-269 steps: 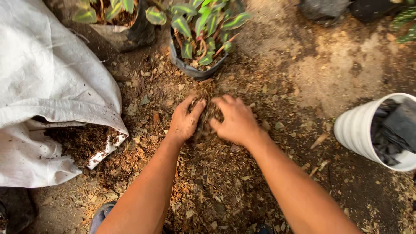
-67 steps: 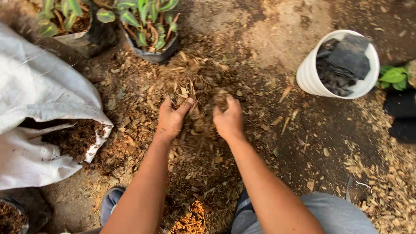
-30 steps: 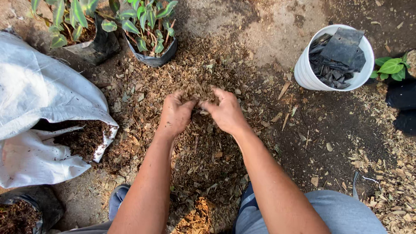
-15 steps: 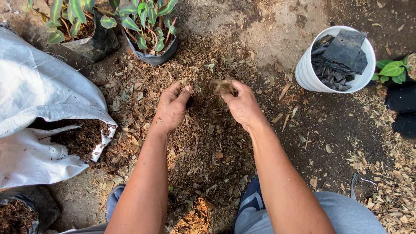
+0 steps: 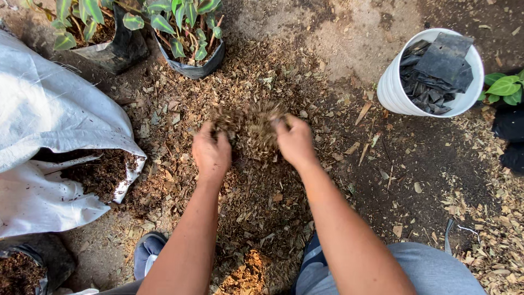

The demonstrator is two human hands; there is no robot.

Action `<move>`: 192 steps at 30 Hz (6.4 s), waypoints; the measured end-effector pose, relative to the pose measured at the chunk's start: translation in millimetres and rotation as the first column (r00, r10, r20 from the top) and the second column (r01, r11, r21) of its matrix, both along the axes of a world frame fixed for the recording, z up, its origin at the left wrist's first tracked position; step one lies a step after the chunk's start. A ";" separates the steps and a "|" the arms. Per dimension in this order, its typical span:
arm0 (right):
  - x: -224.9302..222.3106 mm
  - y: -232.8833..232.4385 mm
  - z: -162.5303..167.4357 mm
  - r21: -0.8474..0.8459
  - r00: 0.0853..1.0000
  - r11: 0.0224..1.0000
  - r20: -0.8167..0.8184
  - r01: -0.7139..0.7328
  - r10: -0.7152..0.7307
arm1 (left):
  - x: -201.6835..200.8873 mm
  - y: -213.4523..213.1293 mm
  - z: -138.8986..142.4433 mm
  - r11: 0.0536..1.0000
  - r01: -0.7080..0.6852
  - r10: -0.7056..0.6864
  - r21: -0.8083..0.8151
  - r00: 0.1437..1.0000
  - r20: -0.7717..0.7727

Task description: The person mixes soil and wood chips by hand on the ground, then places the mixture into a black plastic nursery bag. The person handles the materials directly without tools.

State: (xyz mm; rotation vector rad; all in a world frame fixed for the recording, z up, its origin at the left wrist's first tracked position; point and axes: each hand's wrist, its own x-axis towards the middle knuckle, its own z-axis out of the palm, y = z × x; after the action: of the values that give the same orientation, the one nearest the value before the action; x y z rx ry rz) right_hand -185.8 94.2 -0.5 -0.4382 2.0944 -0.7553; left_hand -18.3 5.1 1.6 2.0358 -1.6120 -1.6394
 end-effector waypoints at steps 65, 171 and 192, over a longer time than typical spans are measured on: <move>7.8 35.2 119.9 -0.449 0.956 0.892 0.277 0.044 0.092 | 7.6 24.7 81.5 0.997 -0.071 0.065 0.009 0.858 -0.510; 24.1 62.2 -13.3 0.319 0.987 0.945 -0.118 -0.069 0.112 | 50.4 59.1 -44.8 0.969 0.031 -0.019 0.245 0.998 -0.052; -6.6 115.0 -27.9 0.012 0.984 0.998 0.165 0.065 -0.066 | 54.0 75.3 -51.4 0.984 0.024 -0.009 0.174 0.996 -0.088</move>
State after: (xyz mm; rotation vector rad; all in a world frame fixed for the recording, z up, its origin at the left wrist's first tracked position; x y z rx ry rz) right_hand -192.4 209.2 -28.5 -0.2938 1.9628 -0.7955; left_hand 35.7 80.5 -49.8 2.0007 -1.5094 -1.9095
